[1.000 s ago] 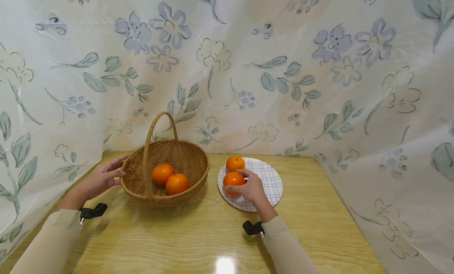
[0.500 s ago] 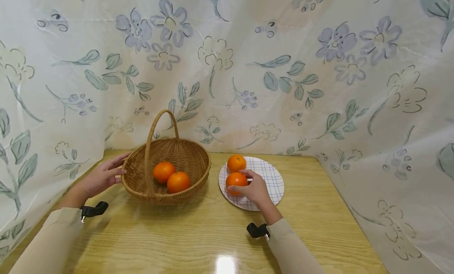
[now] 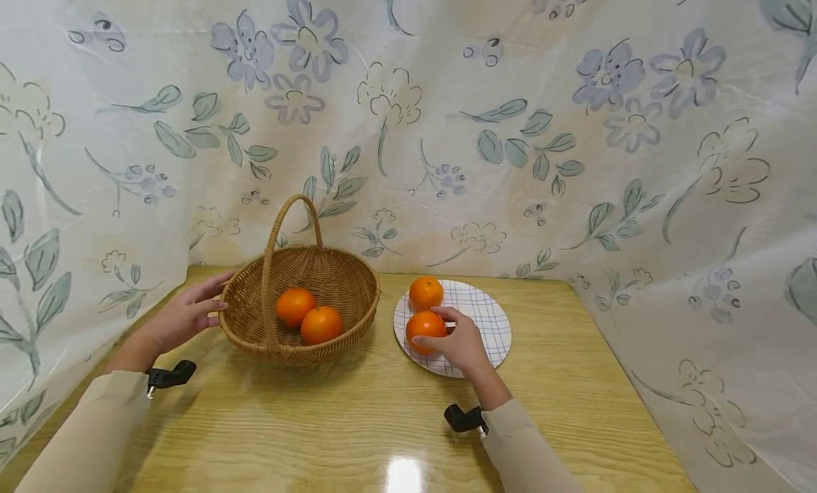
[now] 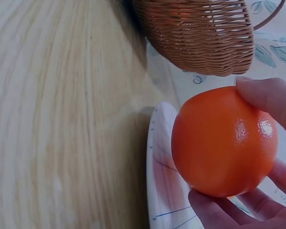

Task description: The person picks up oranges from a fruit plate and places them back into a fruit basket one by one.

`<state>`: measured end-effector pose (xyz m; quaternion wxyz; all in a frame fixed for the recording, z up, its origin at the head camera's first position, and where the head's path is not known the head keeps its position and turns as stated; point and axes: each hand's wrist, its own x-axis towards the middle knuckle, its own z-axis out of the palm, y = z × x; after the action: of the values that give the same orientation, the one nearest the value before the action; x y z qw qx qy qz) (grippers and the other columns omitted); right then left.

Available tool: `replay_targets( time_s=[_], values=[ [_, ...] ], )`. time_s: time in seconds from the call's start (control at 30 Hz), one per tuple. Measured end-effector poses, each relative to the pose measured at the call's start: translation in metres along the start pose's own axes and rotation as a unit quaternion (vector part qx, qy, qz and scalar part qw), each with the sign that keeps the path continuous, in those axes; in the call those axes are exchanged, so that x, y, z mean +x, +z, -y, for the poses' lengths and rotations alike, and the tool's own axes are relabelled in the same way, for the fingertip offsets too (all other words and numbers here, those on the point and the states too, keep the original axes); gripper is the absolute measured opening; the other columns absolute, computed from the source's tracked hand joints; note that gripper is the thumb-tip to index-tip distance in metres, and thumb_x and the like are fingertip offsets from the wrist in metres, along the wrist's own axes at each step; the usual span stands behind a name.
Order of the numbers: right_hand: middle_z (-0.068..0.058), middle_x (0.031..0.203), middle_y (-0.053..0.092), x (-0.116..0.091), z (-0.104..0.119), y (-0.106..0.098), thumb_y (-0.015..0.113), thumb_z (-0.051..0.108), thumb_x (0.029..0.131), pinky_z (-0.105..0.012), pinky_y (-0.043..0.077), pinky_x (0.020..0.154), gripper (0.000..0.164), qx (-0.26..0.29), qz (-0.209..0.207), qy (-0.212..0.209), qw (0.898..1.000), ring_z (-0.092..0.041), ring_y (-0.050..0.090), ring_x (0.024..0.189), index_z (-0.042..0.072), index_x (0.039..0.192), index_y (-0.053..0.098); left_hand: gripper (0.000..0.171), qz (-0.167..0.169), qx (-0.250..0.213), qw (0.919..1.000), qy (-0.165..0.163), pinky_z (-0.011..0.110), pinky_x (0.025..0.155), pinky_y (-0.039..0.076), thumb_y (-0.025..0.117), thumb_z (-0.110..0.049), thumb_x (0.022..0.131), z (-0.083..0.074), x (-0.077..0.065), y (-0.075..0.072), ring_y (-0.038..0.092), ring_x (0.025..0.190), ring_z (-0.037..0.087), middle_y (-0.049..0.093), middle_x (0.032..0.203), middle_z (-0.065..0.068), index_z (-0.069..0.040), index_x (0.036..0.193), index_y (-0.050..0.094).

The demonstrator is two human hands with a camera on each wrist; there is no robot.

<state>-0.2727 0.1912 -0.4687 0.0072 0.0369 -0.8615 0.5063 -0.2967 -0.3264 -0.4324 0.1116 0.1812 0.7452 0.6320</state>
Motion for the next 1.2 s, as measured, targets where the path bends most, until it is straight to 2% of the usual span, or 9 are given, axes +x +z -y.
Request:
replay_targets(
  time_s=[0.27, 0.47, 0.73, 0.93, 1.1, 1.2],
  values=[
    [-0.013, 0.140, 0.059, -0.007, 0.018, -0.005, 0.086, 0.030, 0.084, -0.038, 0.058, 0.095, 0.065, 0.038, -0.004, -0.016, 0.999, -0.031, 0.062, 0.113, 0.013, 0.142, 0.059, 0.069, 0.006, -0.012, 0.9999, 0.010, 0.025, 0.090, 0.059, 0.045, -0.008, 0.108, -0.002, 0.003, -0.002, 0.057, 0.121, 0.006, 0.009, 0.162, 0.031, -0.003, 0.165, 0.006],
    [-0.008, 0.139, 0.059, -0.004, 0.029, -0.004, 0.088, 0.032, 0.081, -0.037, 0.060, 0.090, 0.066, 0.061, 0.004, -0.037, 0.997, -0.028, 0.065, 0.112, 0.019, 0.140, 0.061, 0.070, 0.010, -0.022, 0.9997, 0.006, 0.026, 0.091, 0.058, 0.046, -0.008, 0.108, -0.001, 0.004, -0.003, 0.057, 0.122, 0.007, 0.009, 0.163, 0.027, -0.005, 0.165, 0.006],
    [-0.008, 0.135, 0.060, 0.002, 0.059, -0.006, 0.089, 0.030, 0.081, -0.038, 0.060, 0.089, 0.065, 0.085, 0.017, -0.063, 0.994, -0.029, 0.066, 0.115, 0.020, 0.139, 0.062, 0.071, 0.021, -0.033, 0.9992, 0.012, 0.026, 0.092, 0.058, 0.046, -0.006, 0.108, 0.001, 0.004, -0.003, 0.058, 0.123, 0.003, 0.003, 0.164, 0.029, -0.004, 0.164, 0.004],
    [-0.006, 0.138, 0.061, 0.010, 0.080, -0.004, 0.089, 0.036, 0.080, -0.041, 0.060, 0.091, 0.071, 0.081, 0.034, -0.063, 0.994, -0.030, 0.064, 0.122, 0.021, 0.143, 0.060, 0.071, 0.024, -0.040, 0.9989, 0.011, 0.026, 0.093, 0.058, 0.048, -0.008, 0.108, 0.001, 0.002, -0.006, 0.057, 0.124, 0.001, 0.003, 0.166, 0.025, -0.004, 0.165, 0.006],
    [-0.004, 0.138, 0.062, 0.019, 0.099, 0.001, 0.091, 0.036, 0.078, -0.041, 0.062, 0.081, 0.072, 0.107, 0.055, -0.053, 0.991, -0.030, 0.064, 0.120, 0.025, 0.142, 0.061, 0.070, 0.026, -0.037, 0.9990, 0.004, 0.027, 0.093, 0.058, 0.048, -0.010, 0.108, 0.001, 0.002, -0.007, 0.056, 0.126, 0.000, 0.004, 0.167, 0.024, -0.004, 0.165, 0.007],
    [-0.002, 0.136, 0.063, 0.025, 0.108, 0.005, 0.092, 0.035, 0.076, -0.037, 0.060, 0.076, 0.069, 0.110, 0.060, -0.047, 0.991, -0.028, 0.064, 0.118, 0.030, 0.139, 0.063, 0.070, 0.029, -0.036, 0.9989, 0.002, 0.027, 0.094, 0.058, 0.048, -0.010, 0.108, 0.000, 0.002, -0.006, 0.055, 0.127, 0.000, 0.004, 0.167, 0.024, -0.004, 0.165, 0.007]
  ],
)
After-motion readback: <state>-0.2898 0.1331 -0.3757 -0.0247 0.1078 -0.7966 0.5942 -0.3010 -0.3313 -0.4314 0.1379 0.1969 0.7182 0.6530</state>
